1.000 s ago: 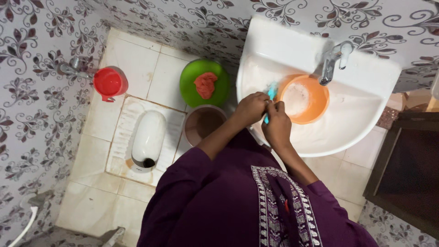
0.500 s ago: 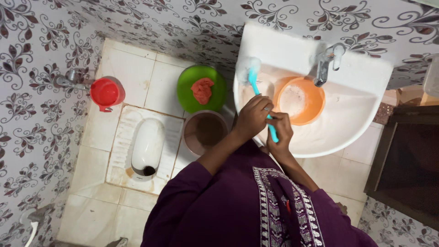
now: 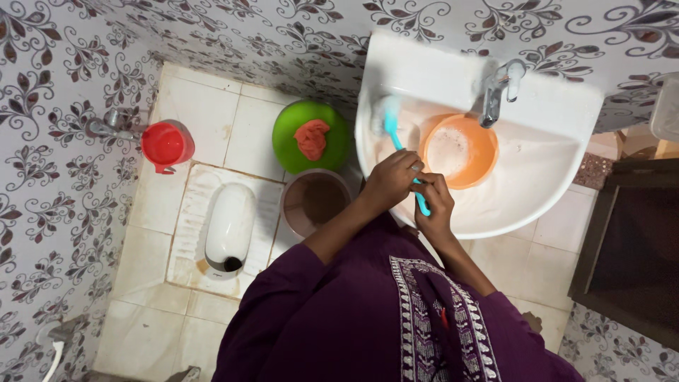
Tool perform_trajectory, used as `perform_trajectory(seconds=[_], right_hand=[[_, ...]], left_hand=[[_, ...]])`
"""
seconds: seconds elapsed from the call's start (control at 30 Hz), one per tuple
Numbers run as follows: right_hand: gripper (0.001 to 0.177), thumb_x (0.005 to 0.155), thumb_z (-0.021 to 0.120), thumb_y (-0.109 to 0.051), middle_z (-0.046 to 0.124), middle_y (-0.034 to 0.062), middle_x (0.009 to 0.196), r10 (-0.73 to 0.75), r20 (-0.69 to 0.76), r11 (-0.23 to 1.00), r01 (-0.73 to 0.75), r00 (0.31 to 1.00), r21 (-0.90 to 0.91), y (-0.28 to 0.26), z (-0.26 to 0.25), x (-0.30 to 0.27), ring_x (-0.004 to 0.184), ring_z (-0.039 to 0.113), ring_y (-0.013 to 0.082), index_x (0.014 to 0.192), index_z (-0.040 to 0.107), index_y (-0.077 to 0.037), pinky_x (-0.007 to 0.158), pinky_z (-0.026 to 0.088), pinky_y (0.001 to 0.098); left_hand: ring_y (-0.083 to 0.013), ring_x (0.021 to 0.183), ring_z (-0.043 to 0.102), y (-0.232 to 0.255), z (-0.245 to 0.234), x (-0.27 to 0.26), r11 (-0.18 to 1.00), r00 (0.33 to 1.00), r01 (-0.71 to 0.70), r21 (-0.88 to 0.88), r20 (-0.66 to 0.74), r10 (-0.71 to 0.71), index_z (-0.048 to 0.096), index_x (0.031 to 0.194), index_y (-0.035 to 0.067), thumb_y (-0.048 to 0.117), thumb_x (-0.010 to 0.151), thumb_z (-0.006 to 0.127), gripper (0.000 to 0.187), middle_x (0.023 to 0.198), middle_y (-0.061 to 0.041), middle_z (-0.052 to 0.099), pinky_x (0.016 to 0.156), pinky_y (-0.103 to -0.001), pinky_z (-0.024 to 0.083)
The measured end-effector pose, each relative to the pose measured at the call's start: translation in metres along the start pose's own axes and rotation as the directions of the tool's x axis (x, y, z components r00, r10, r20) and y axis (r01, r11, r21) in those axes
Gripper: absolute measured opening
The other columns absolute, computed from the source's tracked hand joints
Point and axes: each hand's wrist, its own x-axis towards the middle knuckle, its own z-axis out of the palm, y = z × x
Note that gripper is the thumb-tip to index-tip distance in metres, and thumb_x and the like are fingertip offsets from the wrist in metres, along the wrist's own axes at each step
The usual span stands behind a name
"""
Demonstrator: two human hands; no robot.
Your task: The person washes an orange plastic cup in a white sink using a blue brush and running water. They scrub the inside and outside of the cup, rinse it under the tap, and then scrub the sink basin itself.
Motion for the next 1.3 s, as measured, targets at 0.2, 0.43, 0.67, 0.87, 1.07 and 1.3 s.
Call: perform_trajectory(seconds=[0.2, 0.43, 0.67, 0.87, 1.07, 1.3], right_hand=[[0.035, 0.072, 0.062, 0.017, 0.061, 0.0145, 0.108, 0.203, 0.225, 0.976, -0.178, 0.953, -0.126, -0.006, 0.001, 0.007, 0.080, 0.066, 0.0299, 0.102, 0.068, 0.001, 0.064, 0.050, 0.0384], [0.033, 0.077, 0.061, 0.018, 0.059, 0.0126, 0.109, 0.010, 0.060, 0.998, -0.006, 0.998, -0.068, -0.013, -0.001, 0.002, 0.092, 0.067, 0.0328, 0.102, 0.066, -0.003, 0.074, 0.053, 0.0413], [0.035, 0.069, 0.066, 0.013, 0.061, 0.0140, 0.108, 0.117, 0.186, 0.974, -0.075, 0.976, -0.215, -0.017, 0.000, 0.004, 0.084, 0.067, 0.0356, 0.101, 0.065, -0.003, 0.070, 0.053, 0.0450], [0.035, 0.069, 0.071, 0.006, 0.061, 0.0175, 0.113, 0.105, 0.111, 0.944, -0.064, 0.988, -0.324, -0.031, -0.001, 0.007, 0.082, 0.067, 0.0388, 0.103, 0.063, -0.002, 0.066, 0.053, 0.0452], [0.041, 0.074, 0.072, -0.001, 0.056, 0.0202, 0.112, 0.236, 0.173, 0.962, -0.205, 0.956, -0.182, -0.036, 0.004, 0.023, 0.083, 0.068, 0.0396, 0.113, 0.060, -0.002, 0.071, 0.056, 0.0465], [0.048, 0.083, 0.075, -0.025, 0.068, 0.0243, 0.092, 0.458, 0.369, 0.867, -0.314, 0.809, -0.388, -0.012, -0.008, 0.042, 0.079, 0.070, 0.0429, 0.121, 0.056, -0.002, 0.073, 0.056, 0.0490]], left_hand=[[-0.0281, 0.101, 0.068, -0.007, 0.009, -0.007, 0.977, 0.965, 0.199, -0.080, 0.191, -0.181, 0.069, 0.101, 0.003, 0.001, 0.083, 0.068, 0.018, 0.107, -0.008, 0.068, 0.080, -0.039, 0.056], [-0.0298, 0.101, 0.069, 0.001, 0.002, -0.009, 0.996, 0.993, 0.086, -0.024, 0.080, -0.084, 0.067, 0.096, 0.003, 0.010, 0.082, 0.072, 0.016, 0.101, -0.007, 0.067, 0.081, -0.041, 0.057], [-0.0285, 0.098, 0.070, 0.001, 0.004, -0.009, 0.969, 0.968, 0.210, -0.128, 0.169, -0.187, 0.072, 0.102, 0.006, 0.001, 0.084, 0.064, 0.020, 0.111, -0.005, 0.071, 0.079, -0.039, 0.057], [-0.0318, 0.101, 0.070, -0.015, 0.026, -0.016, 0.959, 0.990, 0.121, -0.256, 0.106, -0.097, 0.068, 0.103, 0.004, 0.001, 0.084, 0.064, 0.019, 0.112, -0.008, 0.070, 0.084, -0.040, 0.057], [-0.0360, 0.090, 0.070, -0.064, 0.049, -0.004, 0.937, 0.923, 0.237, -0.256, 0.361, -0.135, 0.068, 0.099, -0.001, -0.001, 0.082, 0.062, 0.018, 0.105, -0.015, 0.069, 0.076, -0.043, 0.055], [-0.0304, 0.089, 0.071, -0.066, 0.051, 0.022, 0.902, 0.801, 0.392, -0.179, 0.548, -0.239, 0.059, 0.104, 0.000, -0.008, 0.082, 0.058, 0.024, 0.094, -0.013, 0.068, 0.076, -0.041, 0.054]])
